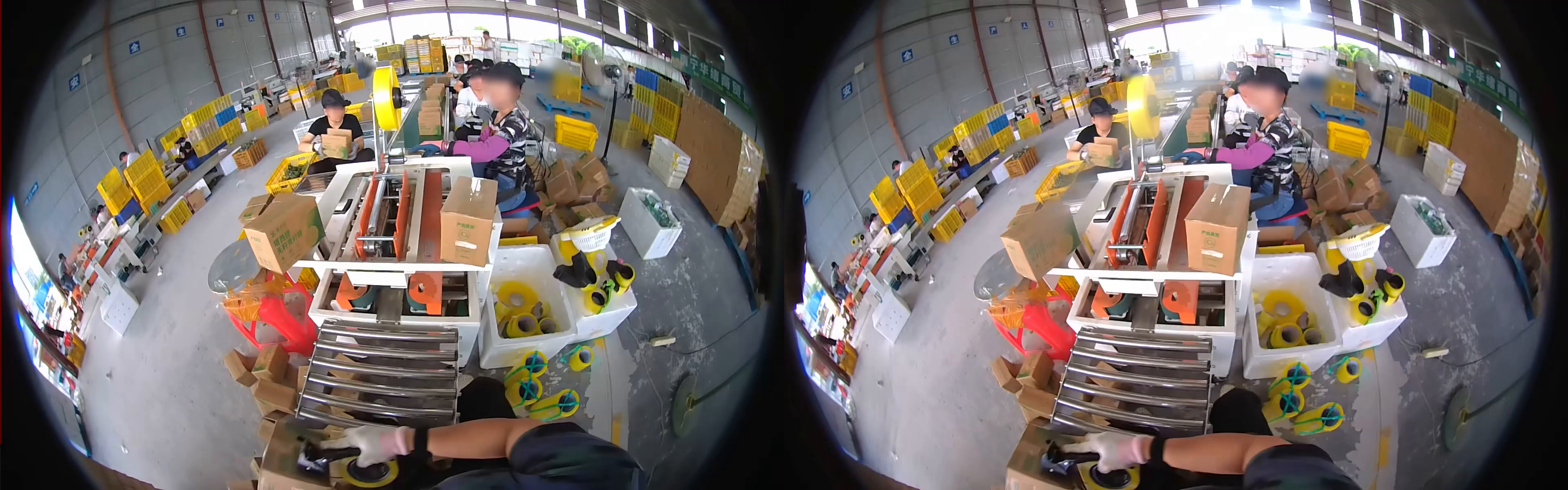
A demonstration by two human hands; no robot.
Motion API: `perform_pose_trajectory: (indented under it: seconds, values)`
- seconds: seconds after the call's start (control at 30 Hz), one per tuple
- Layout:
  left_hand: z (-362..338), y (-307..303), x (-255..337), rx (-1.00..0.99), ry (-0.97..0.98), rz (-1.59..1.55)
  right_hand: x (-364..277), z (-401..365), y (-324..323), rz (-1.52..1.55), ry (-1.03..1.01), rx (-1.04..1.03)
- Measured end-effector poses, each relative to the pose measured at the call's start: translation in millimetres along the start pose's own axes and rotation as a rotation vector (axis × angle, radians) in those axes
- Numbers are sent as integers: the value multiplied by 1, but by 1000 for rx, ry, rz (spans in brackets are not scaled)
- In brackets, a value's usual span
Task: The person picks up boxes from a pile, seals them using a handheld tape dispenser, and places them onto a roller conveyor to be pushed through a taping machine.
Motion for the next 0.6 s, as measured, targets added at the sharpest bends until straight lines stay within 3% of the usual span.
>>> perform_pose_trajectory:
  seconds: [0.1, 0.17, 0.23, 0.3, 0.4, 0.43, 0.5, 0.53, 0.6]
  values:
    - [-6, -2, -9, 186, 195, 85, 6, 42, 38, -60, -12, -57]
    - [-9, -4, -14, 265, 284, 124, 1, 25, 33, 27, -2, -46]
    - [-10, -6, -17, 322, 359, 142, -7, -21, 0, 54, 51, -17]
    - [-10, -5, -19, 368, 444, 174, 7, -78, -36, 166, -107, 112]
    - [26, 28, -3, 261, 645, 350, 13, -185, -88, 163, 52, 356]
    - [83, 122, 11, -33, 698, 1224, 22, -221, -98, 103, 99, 462]
    - [130, 311, -14, -240, 705, 965, 31, -288, -102, 20, 201, 660]
    - [150, 385, -19, -145, 1297, 1701, 28, -314, -101, 23, 248, 737]
    - [221, 463, -50, -136, 1430, 1878, 25, -358, -87, 72, 347, 904]
Point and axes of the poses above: each hand's wrist, its own z-axis towards the middle knuckle, its own y-axis out of the palm, x = y × z, the point moved 4 cm from there along z, towards the middle knuckle
